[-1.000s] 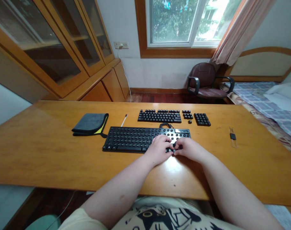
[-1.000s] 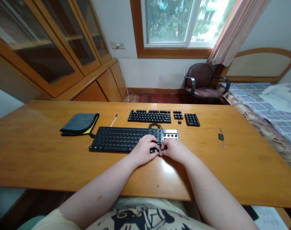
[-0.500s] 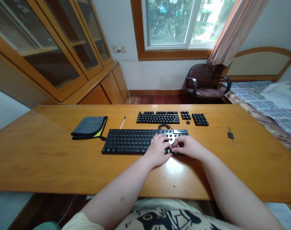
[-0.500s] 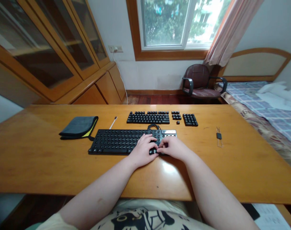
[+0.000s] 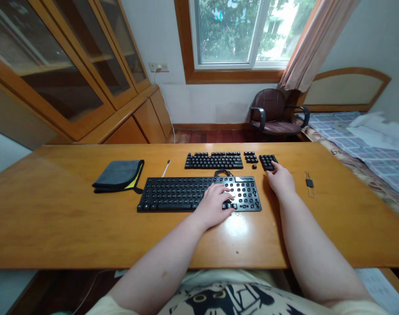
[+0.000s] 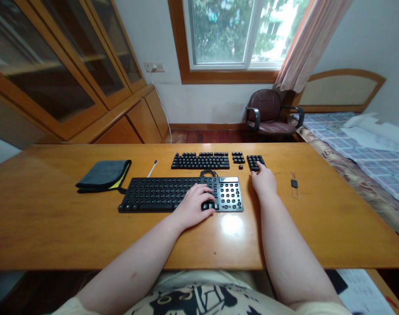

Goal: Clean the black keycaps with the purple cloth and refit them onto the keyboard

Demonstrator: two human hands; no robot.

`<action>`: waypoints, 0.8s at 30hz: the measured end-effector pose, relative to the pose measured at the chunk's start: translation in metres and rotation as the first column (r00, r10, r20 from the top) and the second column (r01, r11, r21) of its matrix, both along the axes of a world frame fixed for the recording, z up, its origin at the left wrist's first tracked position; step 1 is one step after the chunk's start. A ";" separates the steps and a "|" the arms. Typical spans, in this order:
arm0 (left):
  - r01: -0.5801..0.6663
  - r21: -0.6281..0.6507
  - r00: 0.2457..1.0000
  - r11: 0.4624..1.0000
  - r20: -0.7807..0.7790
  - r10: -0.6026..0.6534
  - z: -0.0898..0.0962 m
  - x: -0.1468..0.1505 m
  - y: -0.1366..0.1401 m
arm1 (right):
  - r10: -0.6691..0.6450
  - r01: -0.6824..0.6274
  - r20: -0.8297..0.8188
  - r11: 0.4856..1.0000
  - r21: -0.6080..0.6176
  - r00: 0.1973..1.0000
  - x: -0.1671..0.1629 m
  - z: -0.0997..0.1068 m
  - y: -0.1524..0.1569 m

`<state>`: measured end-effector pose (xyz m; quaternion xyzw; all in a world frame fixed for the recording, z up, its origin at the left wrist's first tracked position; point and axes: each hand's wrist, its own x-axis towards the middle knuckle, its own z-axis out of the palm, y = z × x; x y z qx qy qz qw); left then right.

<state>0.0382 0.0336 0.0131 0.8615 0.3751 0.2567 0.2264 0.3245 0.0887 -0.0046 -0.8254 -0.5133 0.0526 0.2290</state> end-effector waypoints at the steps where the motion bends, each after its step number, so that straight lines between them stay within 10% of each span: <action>1: -0.002 -0.001 1.000 1.000 0.006 0.002 0.001 0.000 0.000 | -0.002 0.002 0.001 1.000 -0.018 1.000 0.000 -0.002 0.001; 24: -0.065 0.008 0.995 0.998 0.080 0.064 0.000 0.001 0.003 | 0.008 -0.001 0.069 0.995 -0.100 0.998 -0.008 0.002 0.000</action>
